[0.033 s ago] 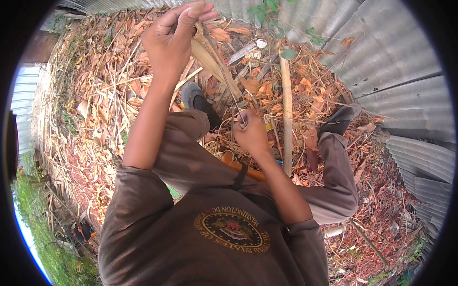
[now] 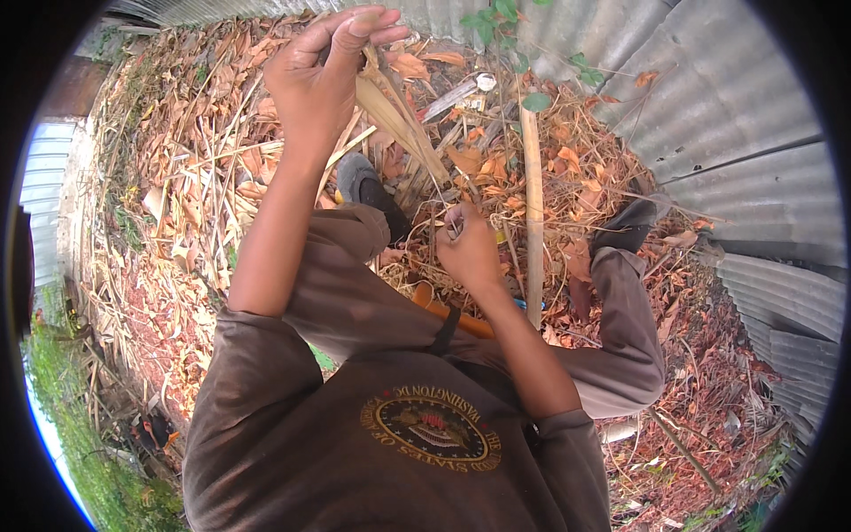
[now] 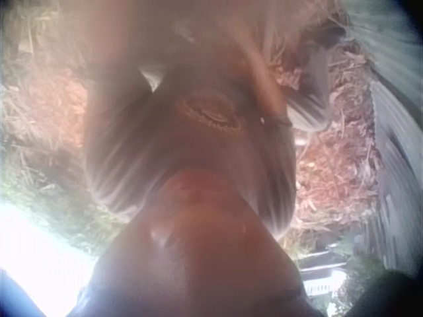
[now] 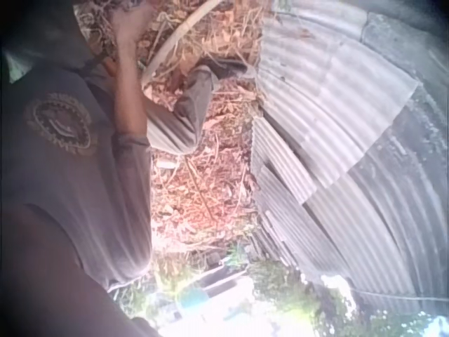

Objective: The person sits on the ground and uses a machete to split a long bamboo stalk into smaller pieces. They repeatedly strike the bamboo against a larger piece held between their legs and then use the machete to further divide the sections into thin strips.

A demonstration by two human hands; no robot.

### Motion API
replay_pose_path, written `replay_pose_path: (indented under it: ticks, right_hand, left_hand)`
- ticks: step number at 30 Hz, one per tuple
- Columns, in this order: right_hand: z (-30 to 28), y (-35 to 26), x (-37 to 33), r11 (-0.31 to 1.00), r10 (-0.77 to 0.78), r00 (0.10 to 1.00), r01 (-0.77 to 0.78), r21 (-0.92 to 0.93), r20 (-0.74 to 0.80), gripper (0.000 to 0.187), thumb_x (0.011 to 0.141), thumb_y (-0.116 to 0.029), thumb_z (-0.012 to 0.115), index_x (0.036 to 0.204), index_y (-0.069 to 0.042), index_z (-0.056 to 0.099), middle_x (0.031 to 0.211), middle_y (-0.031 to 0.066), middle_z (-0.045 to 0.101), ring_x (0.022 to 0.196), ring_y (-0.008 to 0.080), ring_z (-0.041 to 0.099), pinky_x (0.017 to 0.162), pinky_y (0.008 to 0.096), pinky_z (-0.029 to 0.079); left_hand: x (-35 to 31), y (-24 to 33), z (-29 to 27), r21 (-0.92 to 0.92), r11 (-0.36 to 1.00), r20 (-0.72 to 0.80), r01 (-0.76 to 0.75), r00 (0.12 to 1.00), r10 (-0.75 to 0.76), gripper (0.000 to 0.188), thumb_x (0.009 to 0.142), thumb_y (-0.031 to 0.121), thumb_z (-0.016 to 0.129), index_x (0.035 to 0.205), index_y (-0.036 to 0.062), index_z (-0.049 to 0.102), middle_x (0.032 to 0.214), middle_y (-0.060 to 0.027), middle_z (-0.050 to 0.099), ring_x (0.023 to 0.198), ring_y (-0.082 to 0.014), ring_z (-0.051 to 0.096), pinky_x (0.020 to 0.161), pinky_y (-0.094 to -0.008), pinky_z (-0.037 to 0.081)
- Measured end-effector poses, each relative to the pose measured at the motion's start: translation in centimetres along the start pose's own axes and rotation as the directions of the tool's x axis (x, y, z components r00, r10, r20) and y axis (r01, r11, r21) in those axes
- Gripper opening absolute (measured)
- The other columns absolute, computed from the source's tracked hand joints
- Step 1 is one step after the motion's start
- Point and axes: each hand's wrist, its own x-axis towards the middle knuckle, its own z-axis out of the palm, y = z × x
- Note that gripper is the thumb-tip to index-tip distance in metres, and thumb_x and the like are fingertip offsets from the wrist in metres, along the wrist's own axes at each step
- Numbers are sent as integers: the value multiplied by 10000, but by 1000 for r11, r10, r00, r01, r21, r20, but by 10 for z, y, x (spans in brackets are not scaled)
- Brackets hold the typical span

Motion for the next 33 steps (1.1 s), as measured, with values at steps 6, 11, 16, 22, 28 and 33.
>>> replay_pose_path:
  ticks: [6, 11, 16, 22, 28, 33]
  right_hand:
    - [13, -13, -5, 997, 72, 994, -73, -7, -79, 198, 796, -84, 601, 957, 0, 520, 693, 220, 619, 661, 384, 643, 628, 435, 490]
    - [28, -26, -16, 1000, 20, 993, -19, 8, -116, 233, 804, -76, 594, 1004, 9, 511, 689, 219, 626, 667, 395, 640, 633, 463, 492]
    - [51, 70, 0, 964, 181, 984, -179, -194, -9, 136, 780, -64, 596, 890, 11, 571, 733, 224, 635, 690, 390, 641, 654, 455, 506]
    - [35, 56, 16, 749, 308, 823, -519, 412, 477, 92, 818, -80, 552, 858, 1, 566, 695, 235, 616, 646, 366, 636, 609, 415, 504]
    - [55, 56, 10, 987, 103, 994, -108, -122, -47, 139, 839, -123, 563, 899, -1, 538, 683, 226, 611, 633, 368, 634, 621, 433, 493]
    - [51, 34, 3, 981, 154, 987, -157, -116, -33, 224, 790, -101, 597, 988, -14, 535, 773, 232, 634, 760, 419, 637, 697, 459, 496]
  left_hand:
    - [-10, 14, 5, 126, 987, 0, -101, 995, 102, 120, 881, 80, 656, 943, -1, 718, 781, -59, 713, 679, -86, 648, 604, -199, 501]
    - [-10, 6, 18, 73, 993, -141, -96, 984, 105, 85, 841, 94, 711, 905, 50, 744, 679, -39, 694, 538, -36, 575, 446, -166, 388]
    - [-9, 5, 27, 42, 992, -166, -122, 978, 128, 84, 847, 102, 711, 898, 43, 742, 656, -27, 682, 494, -33, 540, 414, -161, 344]
    - [-7, -17, 31, -160, 971, -240, -180, 961, 138, 147, 833, 87, 723, 937, -17, 718, 721, -64, 696, 577, -76, 633, 466, -167, 440]
    - [-2, -3, 15, 98, 986, -86, -134, 986, 142, 269, 752, 38, 777, 996, -37, 693, 949, -113, 708, 874, -154, 658, 775, -254, 524]
    - [-7, -13, 10, 169, 985, -140, 18, 990, 6, 210, 740, 14, 778, 925, -37, 693, 841, -91, 699, 776, -118, 659, 696, -227, 527]
